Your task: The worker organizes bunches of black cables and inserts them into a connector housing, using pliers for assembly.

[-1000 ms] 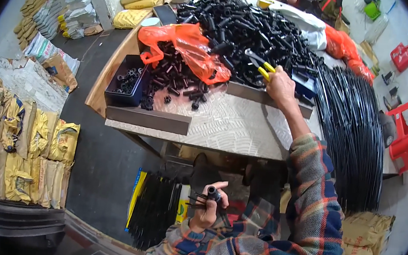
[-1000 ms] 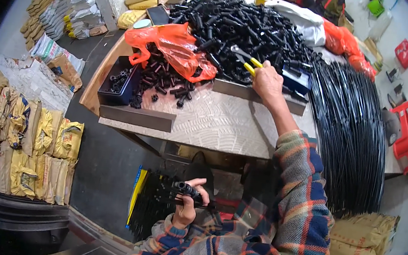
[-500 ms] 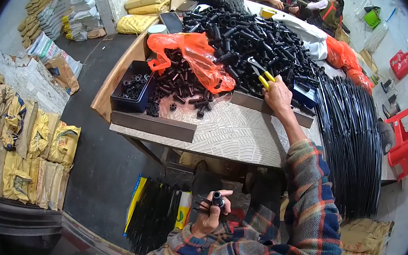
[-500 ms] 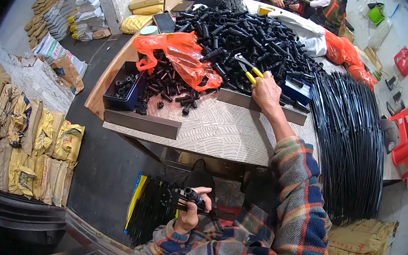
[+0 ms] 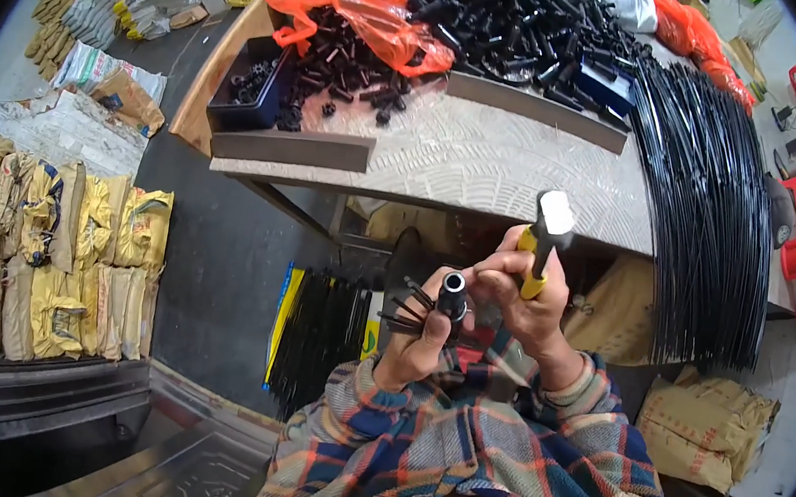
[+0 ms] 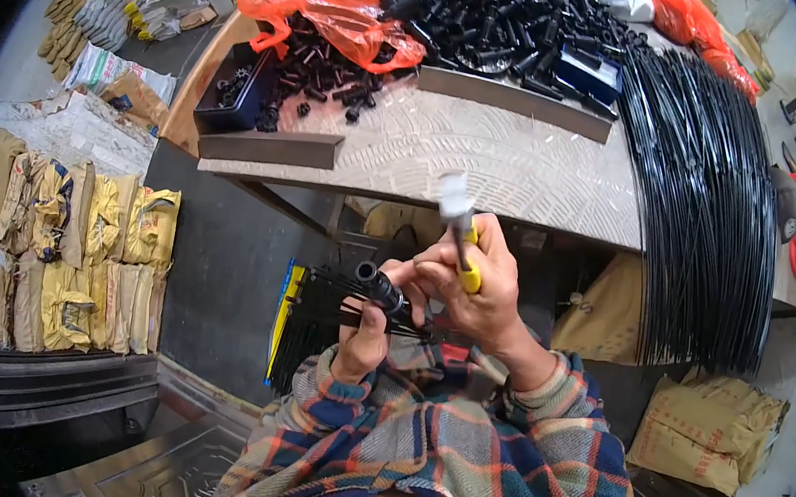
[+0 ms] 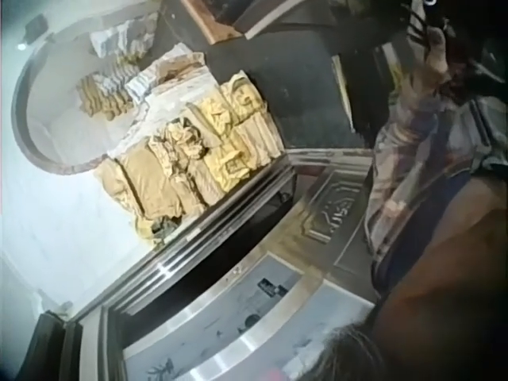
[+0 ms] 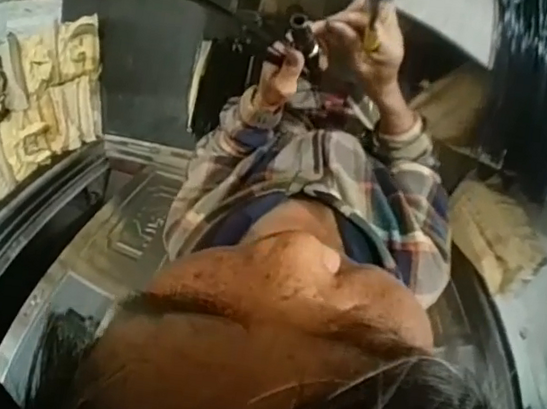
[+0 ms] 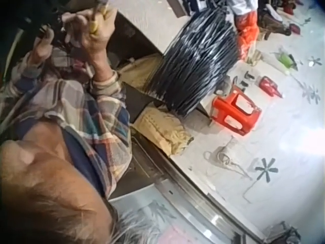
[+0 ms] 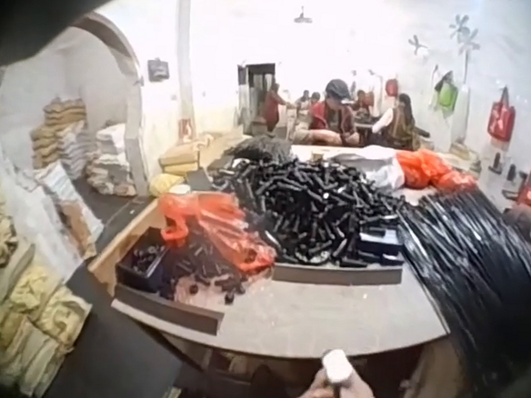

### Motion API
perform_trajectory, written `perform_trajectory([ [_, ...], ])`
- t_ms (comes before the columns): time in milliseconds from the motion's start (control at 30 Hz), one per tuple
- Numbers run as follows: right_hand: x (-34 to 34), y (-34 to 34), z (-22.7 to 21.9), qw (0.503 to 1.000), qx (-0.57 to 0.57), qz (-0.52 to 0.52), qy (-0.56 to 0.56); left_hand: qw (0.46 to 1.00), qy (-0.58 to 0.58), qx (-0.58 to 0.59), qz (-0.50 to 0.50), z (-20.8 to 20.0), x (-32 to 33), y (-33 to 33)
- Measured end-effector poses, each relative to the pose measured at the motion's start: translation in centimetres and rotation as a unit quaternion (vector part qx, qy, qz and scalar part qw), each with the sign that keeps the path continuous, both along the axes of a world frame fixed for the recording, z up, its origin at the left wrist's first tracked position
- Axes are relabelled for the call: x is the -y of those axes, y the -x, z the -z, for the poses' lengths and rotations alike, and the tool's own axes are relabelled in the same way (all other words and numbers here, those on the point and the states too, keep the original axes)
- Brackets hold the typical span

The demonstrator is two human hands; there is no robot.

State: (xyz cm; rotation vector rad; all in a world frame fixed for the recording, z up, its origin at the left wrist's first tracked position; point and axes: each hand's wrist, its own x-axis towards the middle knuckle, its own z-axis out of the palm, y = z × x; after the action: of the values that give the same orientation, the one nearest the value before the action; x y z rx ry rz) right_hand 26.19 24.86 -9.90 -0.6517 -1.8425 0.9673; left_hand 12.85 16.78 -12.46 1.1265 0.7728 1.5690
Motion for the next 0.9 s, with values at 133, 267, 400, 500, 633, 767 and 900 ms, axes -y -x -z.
perform_trajectory([
  [133,1.4,-1.2,1.3,0.998,-0.023,0.018,-0.055,1.0,0.008,-0.014,-0.014,0.2,1.1,-1.3],
  [267,2.6,-2.4,1.6,0.996,-0.085,0.026,0.01,0.999,0.01,-0.048,-0.015,-0.7,1.8,-2.4],
  [400,2.9,-3.6,1.3,0.995,-0.091,0.048,0.014,0.997,0.011,-0.075,0.014,-1.2,2.3,-3.3],
  [500,3.0,-4.0,1.3,0.993,-0.1,0.061,0.013,0.995,0.007,-0.098,0.022,-1.6,2.6,-3.7],
  [633,2.9,-4.4,1.8,0.988,-0.112,0.041,-0.098,0.995,0.005,-0.1,0.023,-1.6,2.7,-4.2],
  [767,3.8,-3.9,2.1,0.97,-0.237,-0.036,0.046,0.993,-0.011,-0.108,0.035,-2.1,2.4,-4.1],
  [900,2.9,-3.3,2.1,0.954,-0.268,-0.086,0.106,0.996,0.003,-0.078,0.031,-2.6,2.6,-3.6],
])
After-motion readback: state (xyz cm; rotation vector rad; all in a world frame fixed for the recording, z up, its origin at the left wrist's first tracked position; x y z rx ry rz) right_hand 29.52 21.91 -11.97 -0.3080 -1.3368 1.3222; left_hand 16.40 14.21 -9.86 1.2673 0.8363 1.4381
